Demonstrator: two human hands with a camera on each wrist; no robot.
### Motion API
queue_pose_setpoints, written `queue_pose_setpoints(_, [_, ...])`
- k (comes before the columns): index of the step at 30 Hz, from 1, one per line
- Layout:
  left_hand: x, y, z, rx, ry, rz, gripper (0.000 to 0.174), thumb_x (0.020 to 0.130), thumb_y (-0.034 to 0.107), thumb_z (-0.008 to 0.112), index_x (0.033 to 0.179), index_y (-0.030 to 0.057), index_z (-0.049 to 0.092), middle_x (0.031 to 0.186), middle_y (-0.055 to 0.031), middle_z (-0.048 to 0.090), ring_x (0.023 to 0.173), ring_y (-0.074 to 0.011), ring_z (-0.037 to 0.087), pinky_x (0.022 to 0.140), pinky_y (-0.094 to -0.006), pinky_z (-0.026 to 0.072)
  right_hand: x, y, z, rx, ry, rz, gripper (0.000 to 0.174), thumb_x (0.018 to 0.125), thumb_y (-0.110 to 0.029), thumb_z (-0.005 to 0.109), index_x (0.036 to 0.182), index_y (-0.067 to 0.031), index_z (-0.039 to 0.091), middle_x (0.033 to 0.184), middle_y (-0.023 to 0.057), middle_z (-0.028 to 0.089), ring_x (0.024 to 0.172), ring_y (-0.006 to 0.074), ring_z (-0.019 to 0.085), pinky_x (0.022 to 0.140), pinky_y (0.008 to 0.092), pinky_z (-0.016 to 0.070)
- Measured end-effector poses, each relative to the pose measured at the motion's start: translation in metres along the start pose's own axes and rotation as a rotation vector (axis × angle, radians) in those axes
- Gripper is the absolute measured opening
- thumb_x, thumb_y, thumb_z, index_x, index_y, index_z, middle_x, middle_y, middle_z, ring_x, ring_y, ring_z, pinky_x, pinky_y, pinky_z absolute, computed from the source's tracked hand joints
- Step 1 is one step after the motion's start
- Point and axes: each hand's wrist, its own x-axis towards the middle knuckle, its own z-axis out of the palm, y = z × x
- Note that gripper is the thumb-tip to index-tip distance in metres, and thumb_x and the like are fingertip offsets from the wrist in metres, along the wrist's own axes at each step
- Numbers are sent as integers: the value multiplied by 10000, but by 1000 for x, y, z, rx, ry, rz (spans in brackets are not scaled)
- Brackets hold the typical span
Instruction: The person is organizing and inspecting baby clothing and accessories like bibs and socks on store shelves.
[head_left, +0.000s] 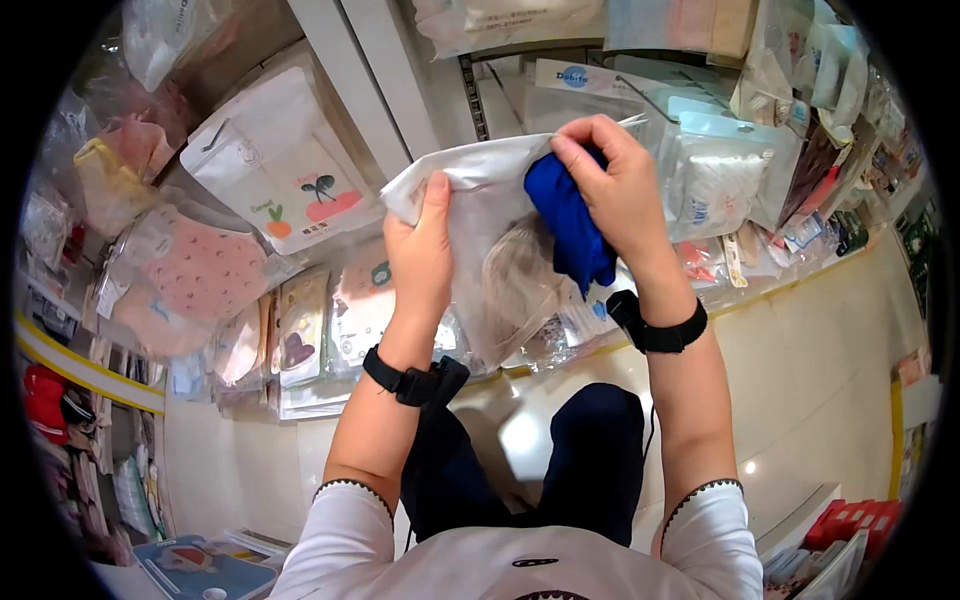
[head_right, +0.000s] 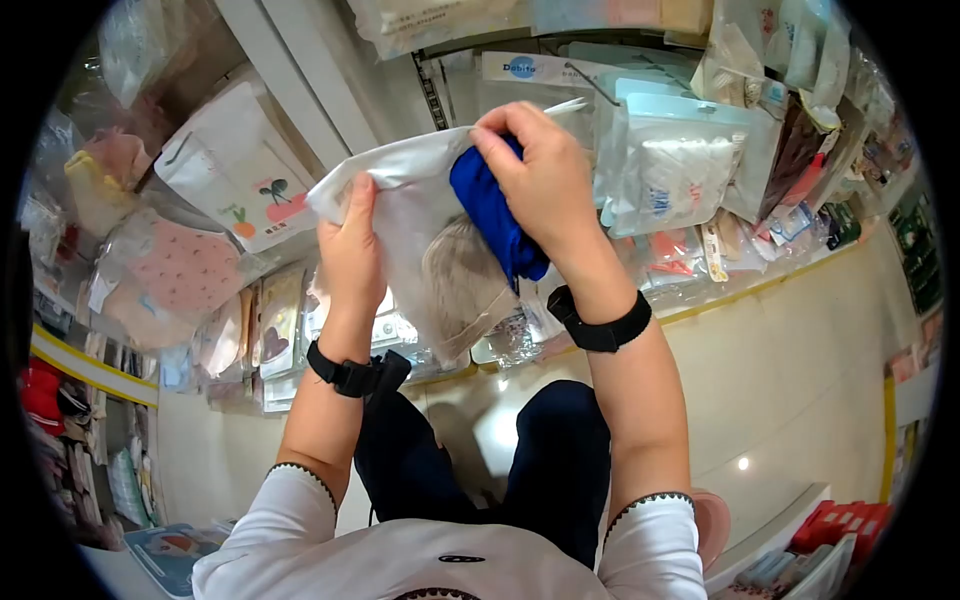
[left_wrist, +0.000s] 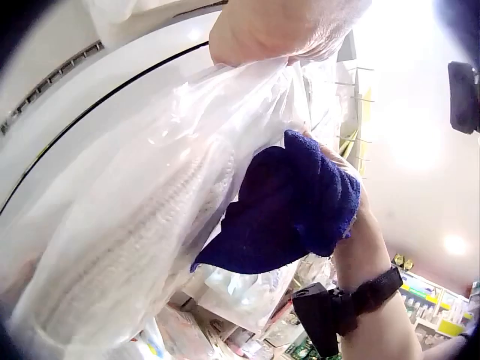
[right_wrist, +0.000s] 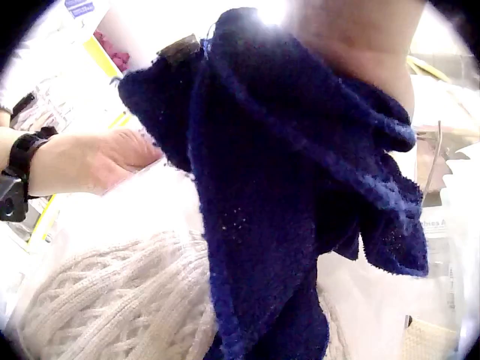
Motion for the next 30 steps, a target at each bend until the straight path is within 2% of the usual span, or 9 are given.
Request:
queue_pose_setpoints(1, [4, -3, 3, -43, -13, -10, 260, 898, 264, 552, 930, 11, 601, 857, 13, 584, 791, -63, 502, 714, -215, 402, 2, 3, 2, -19, 20, 23, 143, 806, -159, 578, 835, -20, 597, 799, 98, 598, 729, 233, 583, 656, 293, 447])
queue_pose_setpoints(4, [13, -13, 5, -101, -20, 3, 235, 885, 244, 573, 972, 26, 592, 927, -8, 590, 836, -75, 518, 750, -233, 409, 1, 6, 5, -52, 25, 38, 130, 809, -115, 610, 832, 10, 582, 752, 37, 578, 705, 108, 522, 653, 231, 418])
queue_pose_setpoints(8, [18, -19, 5, -187, -14, 5, 212, 884, 219, 574, 985, 33, 589, 950, -13, 593, 865, -85, 526, 781, -242, 410, 5, 1, 9, -79, 31, 1, 126, 807, -114, 614, 829, 7, 587, 751, 30, 571, 713, 107, 517, 656, 226, 411])
queue_pose_setpoints(11, [18, -15, 6, -164, 1, 38, 199, 883, 211, 576, 971, 33, 591, 934, -10, 593, 860, -84, 527, 779, -240, 412, 3, 0, 7, -73, 59, -41, 130, 795, -136, 604, 829, -11, 592, 770, 86, 590, 706, 210, 573, 640, 279, 441])
queue_pose_setpoints(17, [24, -14, 8, -200, -14, 1, 190, 882, 203, 577, 964, 32, 593, 926, -8, 593, 848, -79, 528, 772, -232, 412, 6, 2, 10, -57, 54, 25, 135, 788, -138, 611, 822, -9, 596, 761, 83, 593, 700, 201, 570, 639, 276, 440])
queue_pose_setpoints(20, [24, -19, 6, -153, -33, 59, 192, 880, 203, 579, 965, 31, 596, 924, -9, 596, 847, -79, 529, 772, -232, 412, 5, 0, 4, -106, 45, 44, 136, 787, -147, 612, 828, -17, 602, 772, 84, 598, 710, 204, 577, 643, 279, 443])
queue_pose_setpoints(30, [25, -22, 2, -101, -39, 70, 186, 877, 185, 582, 965, 22, 594, 916, -14, 595, 835, -82, 531, 767, -228, 416, 7, 13, 13, -139, 49, 50, 174, 790, -201, 601, 818, -29, 609, 804, 92, 608, 746, 254, 593, 648, 310, 450])
